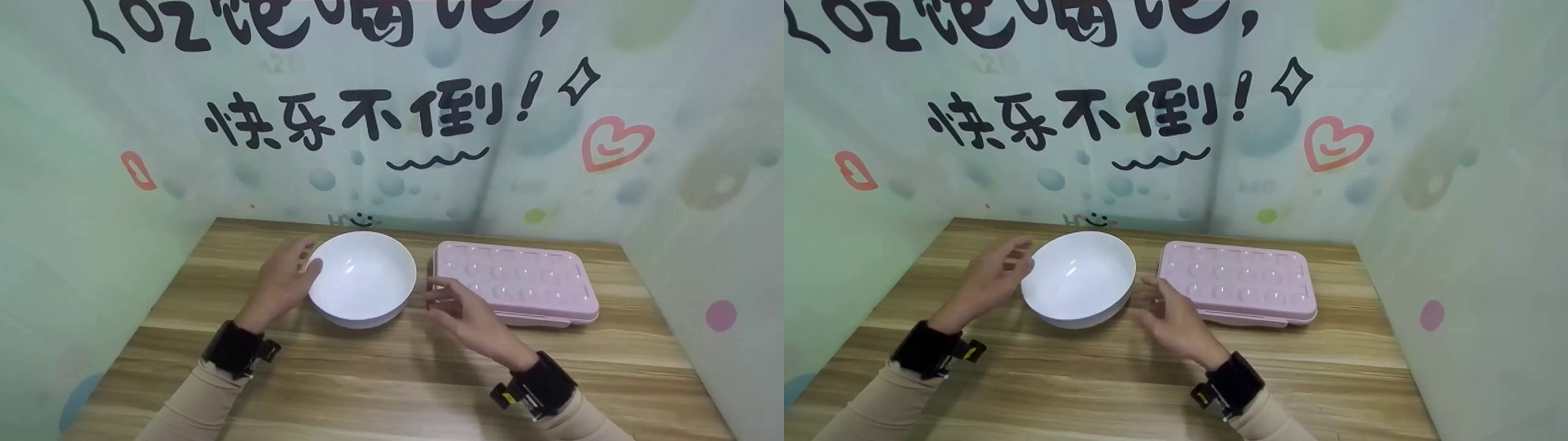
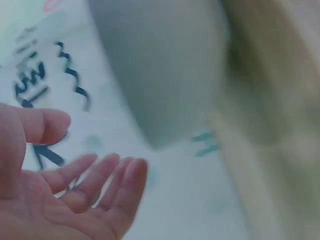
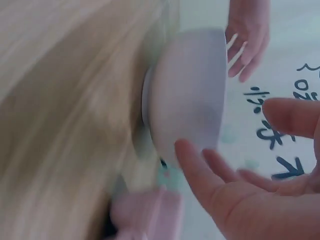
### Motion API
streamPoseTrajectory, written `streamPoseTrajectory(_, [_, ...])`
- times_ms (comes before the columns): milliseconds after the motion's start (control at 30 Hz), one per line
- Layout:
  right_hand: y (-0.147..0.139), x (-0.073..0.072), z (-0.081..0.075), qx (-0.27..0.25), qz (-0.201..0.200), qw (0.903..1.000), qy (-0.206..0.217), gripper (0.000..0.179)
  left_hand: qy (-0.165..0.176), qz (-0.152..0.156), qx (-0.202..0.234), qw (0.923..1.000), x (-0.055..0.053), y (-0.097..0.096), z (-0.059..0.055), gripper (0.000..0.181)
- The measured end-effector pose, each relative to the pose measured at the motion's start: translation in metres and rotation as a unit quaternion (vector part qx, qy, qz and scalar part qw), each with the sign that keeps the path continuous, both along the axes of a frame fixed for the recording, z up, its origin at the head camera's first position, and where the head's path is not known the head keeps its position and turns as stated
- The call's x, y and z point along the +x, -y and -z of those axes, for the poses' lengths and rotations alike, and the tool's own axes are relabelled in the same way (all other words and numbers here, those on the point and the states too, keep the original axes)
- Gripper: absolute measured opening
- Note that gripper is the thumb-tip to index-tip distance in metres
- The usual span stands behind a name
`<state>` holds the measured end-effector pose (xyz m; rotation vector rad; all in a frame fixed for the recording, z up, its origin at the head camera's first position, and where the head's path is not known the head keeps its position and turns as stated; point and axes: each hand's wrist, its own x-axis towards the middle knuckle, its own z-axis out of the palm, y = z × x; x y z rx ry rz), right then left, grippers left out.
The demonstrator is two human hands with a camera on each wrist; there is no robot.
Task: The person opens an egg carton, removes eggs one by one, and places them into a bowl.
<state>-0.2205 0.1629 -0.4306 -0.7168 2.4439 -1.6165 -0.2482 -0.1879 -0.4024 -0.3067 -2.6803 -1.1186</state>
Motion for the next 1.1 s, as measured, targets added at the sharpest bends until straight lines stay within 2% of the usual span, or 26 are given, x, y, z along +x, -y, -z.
streamPoseTrajectory(67, [-0.019,0.002,-0.003,0.018,-0.003,0.9974,-0.07,0.051,-0.069,0.017,-0.033,0.9969,0.007,-0.015,-0.008,0.043])
streamPoseTrajectory(133, [-0.038,0.003,-0.005,0.043,0.005,0.9893,-0.139,0.049,-0.138,0.04,-0.065,0.9874,0.012,-0.031,-0.013,0.038])
streamPoseTrajectory(200, [-0.058,0.004,-0.007,0.083,0.024,0.9749,-0.205,0.049,-0.191,0.07,-0.091,0.9748,0.017,-0.05,-0.016,0.035])
streamPoseTrajectory(267, [-0.077,0.005,-0.007,0.129,0.047,0.9534,-0.269,0.052,-0.224,0.106,-0.11,0.9624,0.022,-0.068,-0.017,0.033])
streamPoseTrajectory(367, [-0.104,0.004,-0.006,0.198,0.078,0.9173,-0.336,0.055,-0.231,0.155,-0.133,0.9513,0.03,-0.096,-0.015,0.033])
streamPoseTrajectory(400, [-0.112,0.003,-0.005,0.214,0.085,0.9089,-0.348,0.056,-0.226,0.167,-0.14,0.9495,0.032,-0.105,-0.014,0.034])
streamPoseTrajectory(500, [-0.134,0.003,-0.002,0.244,0.093,0.8956,-0.36,0.058,-0.208,0.193,-0.162,0.9451,0.034,-0.134,-0.007,0.037])
streamPoseTrajectory(633, [-0.156,0.001,0.003,0.255,0.09,0.8902,-0.366,0.062,-0.189,0.215,-0.199,0.9373,0.03,-0.169,0.004,0.041])
streamPoseTrajectory(767, [-0.17,-0.002,0.007,0.269,0.096,0.8878,-0.361,0.072,-0.181,0.221,-0.235,0.929,0.021,-0.197,0.016,0.049])
streamPoseTrajectory(933, [-0.177,-0.003,0.009,0.292,0.086,0.8928,-0.332,0.076,-0.192,0.185,-0.276,0.9235,0.008,-0.218,0.033,0.052])
streamPoseTrajectory(1000, [-0.177,-0.004,0.009,0.302,0.077,0.8936,-0.323,0.075,-0.19,0.173,-0.3,0.9186,0.004,-0.223,0.04,0.056])
streamPoseTrajectory(1100, [-0.177,-0.004,0.007,0.317,0.07,0.8971,-0.3,0.075,-0.179,0.173,-0.333,0.9094,0.0,-0.23,0.049,0.065])
